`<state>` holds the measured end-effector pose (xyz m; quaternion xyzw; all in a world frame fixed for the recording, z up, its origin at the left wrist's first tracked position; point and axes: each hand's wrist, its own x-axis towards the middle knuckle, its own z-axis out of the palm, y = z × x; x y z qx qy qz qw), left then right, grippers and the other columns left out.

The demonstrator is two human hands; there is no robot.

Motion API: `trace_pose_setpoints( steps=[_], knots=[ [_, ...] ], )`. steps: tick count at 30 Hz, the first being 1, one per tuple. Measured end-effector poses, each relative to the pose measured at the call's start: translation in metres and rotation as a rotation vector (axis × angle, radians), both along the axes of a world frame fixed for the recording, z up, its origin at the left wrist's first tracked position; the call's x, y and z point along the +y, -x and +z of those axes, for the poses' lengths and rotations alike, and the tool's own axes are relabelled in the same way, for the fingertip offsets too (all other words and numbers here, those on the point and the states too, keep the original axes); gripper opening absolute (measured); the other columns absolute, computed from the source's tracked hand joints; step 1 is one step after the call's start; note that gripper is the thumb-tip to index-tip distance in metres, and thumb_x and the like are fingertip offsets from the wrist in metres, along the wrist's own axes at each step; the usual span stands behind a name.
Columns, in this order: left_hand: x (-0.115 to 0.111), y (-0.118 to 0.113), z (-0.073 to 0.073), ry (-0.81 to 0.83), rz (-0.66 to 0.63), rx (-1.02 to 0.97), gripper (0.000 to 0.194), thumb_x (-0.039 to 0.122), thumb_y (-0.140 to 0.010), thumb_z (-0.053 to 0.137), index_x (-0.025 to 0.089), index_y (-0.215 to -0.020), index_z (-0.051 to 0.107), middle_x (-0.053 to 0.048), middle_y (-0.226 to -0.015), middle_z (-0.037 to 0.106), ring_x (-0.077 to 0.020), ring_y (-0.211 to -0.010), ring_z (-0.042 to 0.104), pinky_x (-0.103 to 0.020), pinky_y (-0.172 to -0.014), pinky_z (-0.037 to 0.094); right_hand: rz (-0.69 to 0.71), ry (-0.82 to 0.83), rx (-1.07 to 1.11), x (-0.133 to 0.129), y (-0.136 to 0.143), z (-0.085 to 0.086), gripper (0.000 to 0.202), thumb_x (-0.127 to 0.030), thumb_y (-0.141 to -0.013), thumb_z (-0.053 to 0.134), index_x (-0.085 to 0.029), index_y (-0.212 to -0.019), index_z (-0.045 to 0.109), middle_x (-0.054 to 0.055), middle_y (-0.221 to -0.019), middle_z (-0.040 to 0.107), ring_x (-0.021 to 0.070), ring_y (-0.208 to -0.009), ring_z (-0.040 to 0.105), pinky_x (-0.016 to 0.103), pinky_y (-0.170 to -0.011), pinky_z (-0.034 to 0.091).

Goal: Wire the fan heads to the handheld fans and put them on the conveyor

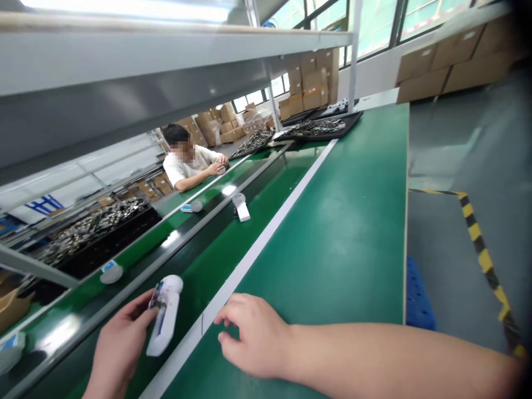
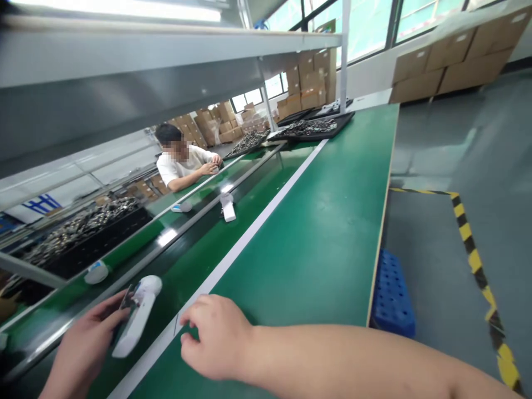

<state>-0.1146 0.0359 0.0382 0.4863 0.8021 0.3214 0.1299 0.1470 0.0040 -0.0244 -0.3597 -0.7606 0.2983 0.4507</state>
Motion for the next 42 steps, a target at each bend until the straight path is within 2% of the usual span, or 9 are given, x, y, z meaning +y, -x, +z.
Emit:
trace_pose_setpoints(
  steps=[5, 9, 14, 18, 23, 27, 31, 36, 42],
  knots=[
    [0.055, -0.03, 0.033, -0.075, -0.219, 0.638, 0.047, 0.045, -0.08, 0.057, 0.02, -0.118, 0.068, -0.012, -0.13, 0.063, -0.0392, -0.122, 0.055, -0.05, -0.102, 0.043, 0.024, -0.097, 0.023, -0.002, 0.003, -0.001, 0.022, -0.024, -0.076, 0.059, -0.017, -0.093, 0.071, 0.005, -0.086, 0.069, 0.0177, -0.081, 0.063, 0.026, -0.075, 0.05],
    [0.109, -0.103, 0.014, -0.061, -0.33, 0.517, 0.046, 0.048, -0.086, 0.055, 0.023, -0.124, 0.062, -0.006, -0.116, 0.07, -0.026, -0.108, 0.065, -0.036, -0.094, 0.049, 0.009, -0.093, -0.049, 0.002, 0.004, -0.005, 0.02, -0.024, -0.076, 0.058, -0.018, -0.09, 0.07, 0.004, -0.085, 0.068, 0.0187, -0.08, 0.064, 0.027, -0.074, 0.05],
    [0.18, -0.166, -0.025, 0.036, -0.317, 0.402, 0.051, 0.046, -0.091, 0.058, 0.015, -0.131, 0.053, -0.012, -0.124, 0.062, -0.0252, -0.11, 0.061, -0.046, -0.095, 0.048, -0.053, -0.035, -0.155, 0.014, 0.001, -0.009, 0.016, -0.022, -0.077, 0.056, -0.019, -0.082, 0.07, 0.004, -0.079, 0.068, 0.0182, -0.076, 0.063, 0.026, -0.068, 0.048],
    [0.203, -0.185, -0.037, 0.087, -0.272, 0.301, 0.042, 0.037, -0.092, 0.059, 0.017, -0.128, 0.054, -0.011, -0.131, 0.055, -0.0257, -0.113, 0.058, -0.049, -0.094, 0.049, -0.088, -0.031, -0.178, 0.021, -0.001, -0.01, 0.015, -0.021, -0.077, 0.056, -0.02, -0.08, 0.07, 0.003, -0.077, 0.068, 0.0179, -0.074, 0.063, 0.026, -0.066, 0.047],
    [0.205, -0.181, -0.025, 0.156, -0.23, 0.062, 0.037, 0.034, -0.092, 0.061, 0.016, -0.124, 0.056, -0.01, -0.125, 0.059, -0.0236, -0.108, 0.061, -0.045, -0.09, 0.052, -0.095, -0.017, -0.159, 0.022, -0.004, -0.011, 0.014, -0.021, -0.077, 0.056, -0.019, -0.078, 0.07, 0.003, -0.078, 0.069, 0.0178, -0.074, 0.065, 0.025, -0.066, 0.047],
    [0.186, -0.161, -0.005, 0.161, -0.195, -0.2, 0.035, 0.035, -0.092, 0.06, 0.015, -0.121, 0.058, -0.009, -0.119, 0.061, -0.0213, -0.101, 0.063, -0.041, -0.084, 0.055, -0.137, 0.034, -0.044, 0.024, -0.009, -0.003, 0.014, -0.018, -0.078, 0.056, -0.02, -0.077, 0.069, 0.002, -0.079, 0.069, 0.0154, -0.073, 0.064, 0.023, -0.066, 0.046],
    [0.129, -0.126, 0.003, 0.108, -0.175, -0.427, 0.031, 0.039, -0.096, 0.052, 0.013, -0.112, 0.059, -0.005, -0.096, 0.065, -0.0132, -0.074, 0.063, -0.029, -0.064, 0.055, -0.265, 0.097, 0.125, 0.03, -0.017, 0.008, 0.016, -0.016, -0.079, 0.056, -0.02, -0.089, 0.068, 0.002, -0.086, 0.066, 0.0159, -0.079, 0.063, 0.025, -0.071, 0.048],
    [0.007, -0.105, -0.022, 0.093, -0.128, -0.61, 0.04, 0.047, -0.091, 0.041, 0.012, -0.1, 0.059, 0.002, -0.053, 0.054, -0.0096, -0.036, 0.04, -0.021, -0.034, 0.03, -0.443, 0.258, 0.145, 0.039, -0.026, 0.012, 0.022, -0.027, -0.084, 0.059, -0.018, -0.103, 0.064, 0.007, -0.096, 0.067, 0.0201, -0.085, 0.063, 0.029, -0.073, 0.048],
    [-0.088, -0.112, -0.041, 0.298, -0.188, -0.633, 0.064, 0.062, -0.085, 0.042, 0.02, -0.133, 0.046, 0.002, -0.055, 0.06, -0.0134, -0.036, 0.047, -0.019, -0.035, 0.029, -0.213, 0.431, -0.206, 0.032, -0.023, 0.0, 0.031, -0.041, -0.082, 0.062, -0.021, -0.058, 0.061, 0.001, -0.057, 0.061, 0.0156, -0.054, 0.056, 0.025, -0.048, 0.031]
  ],
)
